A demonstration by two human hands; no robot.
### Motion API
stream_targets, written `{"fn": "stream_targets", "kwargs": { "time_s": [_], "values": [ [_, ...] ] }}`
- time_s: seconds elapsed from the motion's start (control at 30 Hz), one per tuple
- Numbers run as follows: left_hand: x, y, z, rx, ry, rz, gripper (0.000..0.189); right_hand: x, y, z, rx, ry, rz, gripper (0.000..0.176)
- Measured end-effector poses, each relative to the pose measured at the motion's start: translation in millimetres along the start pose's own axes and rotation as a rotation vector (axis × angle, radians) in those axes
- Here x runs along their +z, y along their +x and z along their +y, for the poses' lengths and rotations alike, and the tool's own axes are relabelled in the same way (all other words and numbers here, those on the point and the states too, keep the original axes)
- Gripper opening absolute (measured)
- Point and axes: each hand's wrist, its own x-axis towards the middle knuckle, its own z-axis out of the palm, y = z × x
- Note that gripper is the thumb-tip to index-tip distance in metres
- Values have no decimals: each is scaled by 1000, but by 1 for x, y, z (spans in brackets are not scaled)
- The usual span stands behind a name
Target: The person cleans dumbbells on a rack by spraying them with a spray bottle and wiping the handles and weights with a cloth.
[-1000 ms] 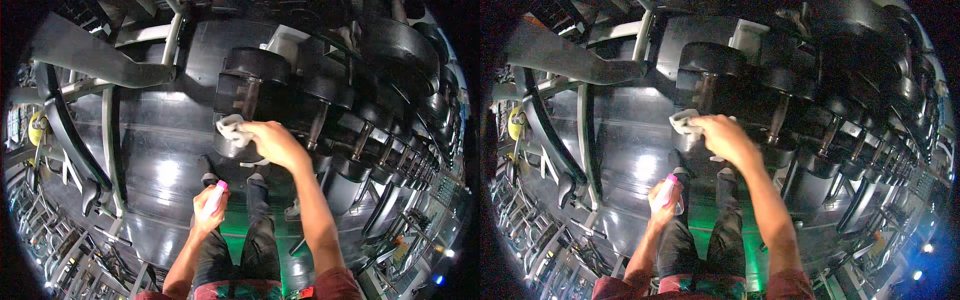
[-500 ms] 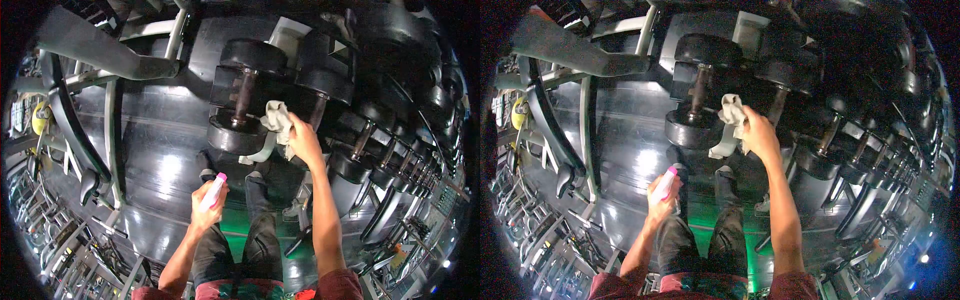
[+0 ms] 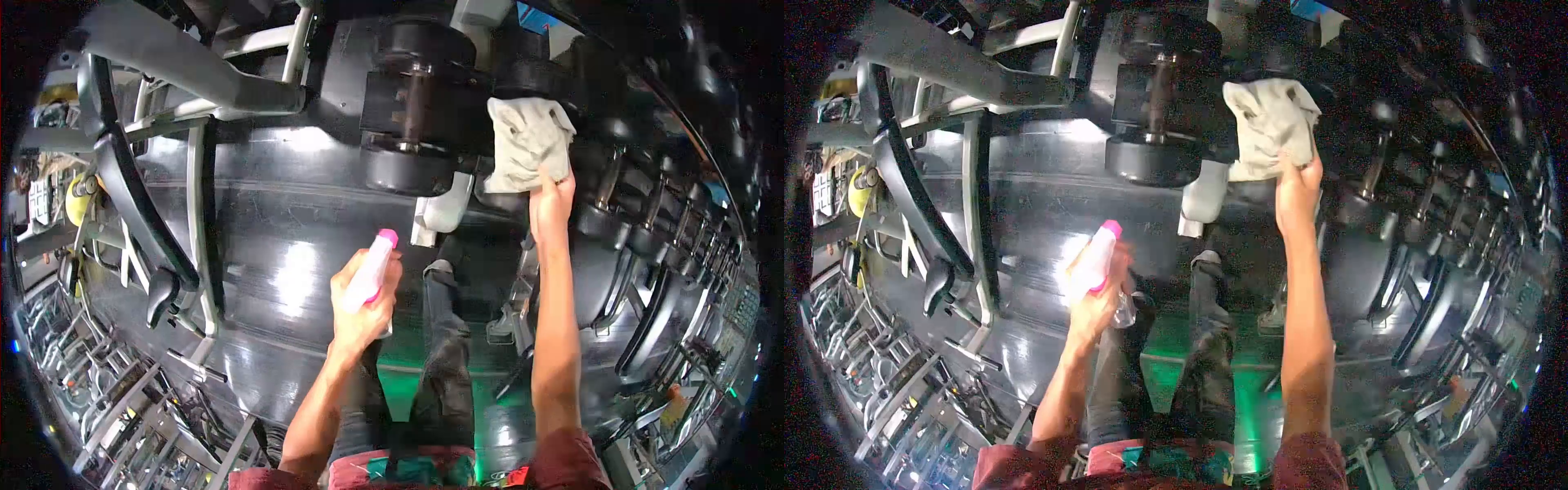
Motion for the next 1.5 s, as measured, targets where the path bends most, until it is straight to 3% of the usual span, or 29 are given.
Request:
{"fn": "stream_targets", "kwargs": {
  "time_s": [0.07,0.1,0.23,0.33,0.53,0.7,0.8,0.87,0.93,1.17,1.23,1.33,1.43,1.5],
  "values": [
    [-12,-6,5,47,61,76,11,4,-35,-12,160,379,113,44],
    [-21,-9,4,-32,58,59,11,-1,-52,-6,185,431,145,42],
    [-54,-25,1,139,211,25,12,-3,-136,-8,284,400,261,39],
    [-71,-42,17,38,127,-20,13,2,-195,-22,369,514,358,40],
    [-106,-79,21,79,76,-219,20,11,-265,-55,483,665,213,44],
    [-120,-90,15,192,57,-205,21,18,-301,-82,438,632,220,49],
    [-118,-89,34,48,40,-158,13,27,-317,-101,438,672,267,46],
    [-113,-78,24,96,56,-109,12,22,-328,-90,440,673,286,47],
    [-111,-66,22,267,117,-115,16,22,-338,-90,450,665,294,47],
    [-104,-41,29,224,154,-99,15,7,-351,-83,448,628,401,45],
    [-100,-41,37,98,136,-123,13,1,-346,-83,445,623,421,44],
    [-94,-35,32,239,176,-108,13,0,-335,-89,446,610,374,45],
    [-90,-34,36,162,190,-108,13,2,-312,-97,461,764,350,46],
    [-90,-31,28,155,178,-100,14,8,-292,-96,435,712,359,46]
  ]
}}
